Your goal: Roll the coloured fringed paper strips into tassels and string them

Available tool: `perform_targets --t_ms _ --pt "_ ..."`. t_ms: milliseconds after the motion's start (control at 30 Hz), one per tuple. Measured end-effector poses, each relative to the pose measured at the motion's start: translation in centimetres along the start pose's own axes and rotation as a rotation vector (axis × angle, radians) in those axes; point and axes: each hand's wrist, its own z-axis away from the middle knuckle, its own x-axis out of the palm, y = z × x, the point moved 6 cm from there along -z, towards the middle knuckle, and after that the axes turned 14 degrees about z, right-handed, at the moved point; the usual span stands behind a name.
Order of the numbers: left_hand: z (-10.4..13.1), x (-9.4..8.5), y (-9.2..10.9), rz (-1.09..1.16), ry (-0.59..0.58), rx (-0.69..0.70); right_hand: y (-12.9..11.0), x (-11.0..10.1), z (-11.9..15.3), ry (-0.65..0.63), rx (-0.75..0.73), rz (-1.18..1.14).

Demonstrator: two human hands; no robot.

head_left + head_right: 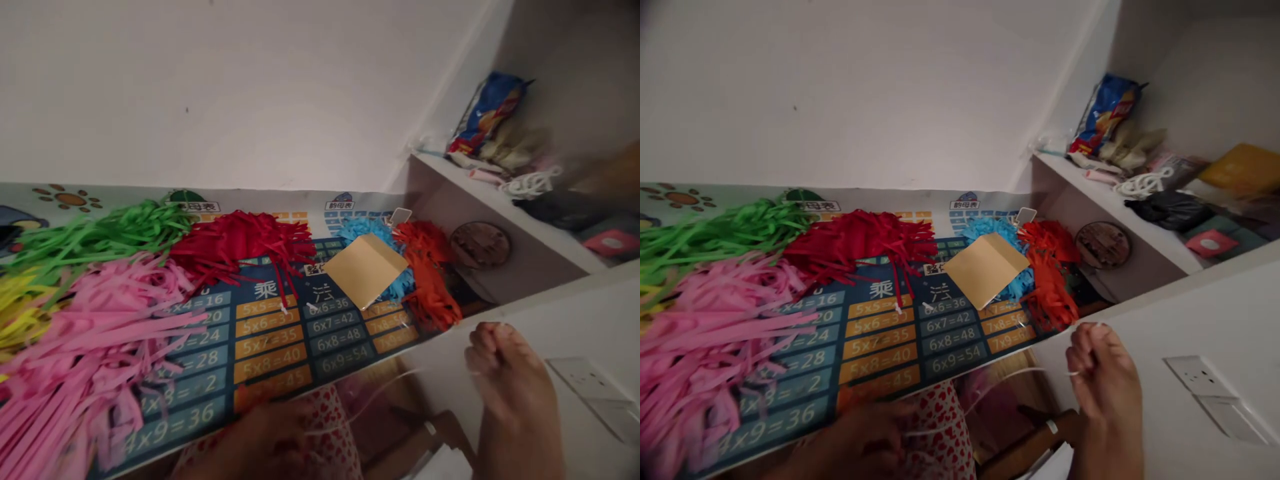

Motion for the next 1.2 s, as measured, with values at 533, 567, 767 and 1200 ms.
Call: perform_targets --t_ms 533,567,767,1200 --pt "0.5 -4.4 1.5 1.03 0.523 -0.039 0.8 19.9 12.0 -0.561 -0.38 0.525" --pt "0.5 -4.4 1.5 1.038 0.519 -0.039 0.7 19.8 12.0 -0.547 -0.391 0.524" --pt "0.1 -4.3 1.6 1.037 0.447 -0.025 0.8 20.1 12.1 -0.539 -0.396 0.516" --pt "2.0 -4.2 5.1 -0.125 0.569 0.192 4.2 22.2 13.1 -0.829 -0.137 0.593"
